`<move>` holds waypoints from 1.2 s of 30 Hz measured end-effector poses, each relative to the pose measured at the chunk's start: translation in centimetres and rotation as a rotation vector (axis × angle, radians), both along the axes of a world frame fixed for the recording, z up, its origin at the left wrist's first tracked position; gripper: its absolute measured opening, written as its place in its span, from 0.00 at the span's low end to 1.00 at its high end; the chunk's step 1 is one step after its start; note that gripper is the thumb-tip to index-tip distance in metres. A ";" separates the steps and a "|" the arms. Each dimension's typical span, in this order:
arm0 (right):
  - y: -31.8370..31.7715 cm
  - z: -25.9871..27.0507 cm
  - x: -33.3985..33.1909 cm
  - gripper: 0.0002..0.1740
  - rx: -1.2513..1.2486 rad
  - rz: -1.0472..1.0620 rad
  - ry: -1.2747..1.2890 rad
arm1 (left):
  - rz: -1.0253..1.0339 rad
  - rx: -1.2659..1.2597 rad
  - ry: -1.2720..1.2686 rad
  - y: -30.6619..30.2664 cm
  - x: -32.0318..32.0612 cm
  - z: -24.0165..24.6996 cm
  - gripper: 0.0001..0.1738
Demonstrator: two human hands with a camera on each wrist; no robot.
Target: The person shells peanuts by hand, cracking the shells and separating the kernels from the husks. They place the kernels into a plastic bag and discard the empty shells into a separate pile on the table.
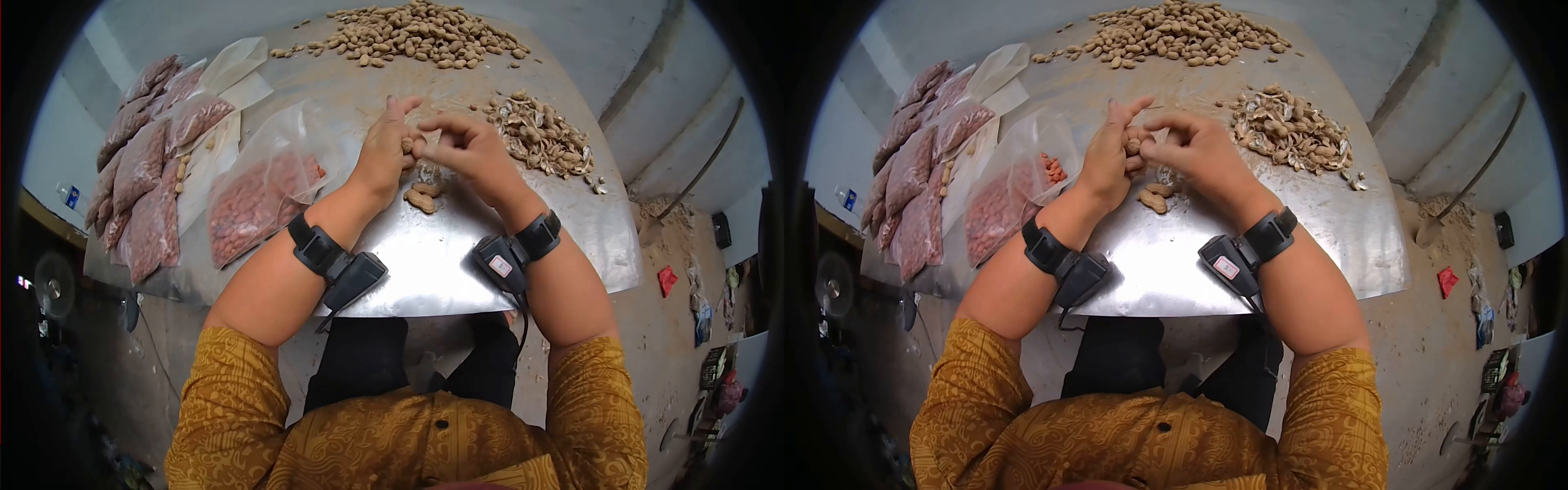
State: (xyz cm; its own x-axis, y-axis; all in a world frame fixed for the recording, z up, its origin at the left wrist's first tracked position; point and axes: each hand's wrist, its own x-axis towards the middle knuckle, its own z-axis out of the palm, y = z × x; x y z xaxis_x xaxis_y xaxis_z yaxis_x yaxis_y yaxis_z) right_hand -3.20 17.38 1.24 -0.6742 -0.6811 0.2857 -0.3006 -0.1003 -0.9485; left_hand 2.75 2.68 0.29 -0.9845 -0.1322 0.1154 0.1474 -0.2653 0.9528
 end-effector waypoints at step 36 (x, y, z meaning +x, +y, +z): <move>-0.5 -0.3 0.4 0.14 -0.325 0.064 -0.397 | -0.072 -0.097 0.161 1.0 0.7 0.7 0.12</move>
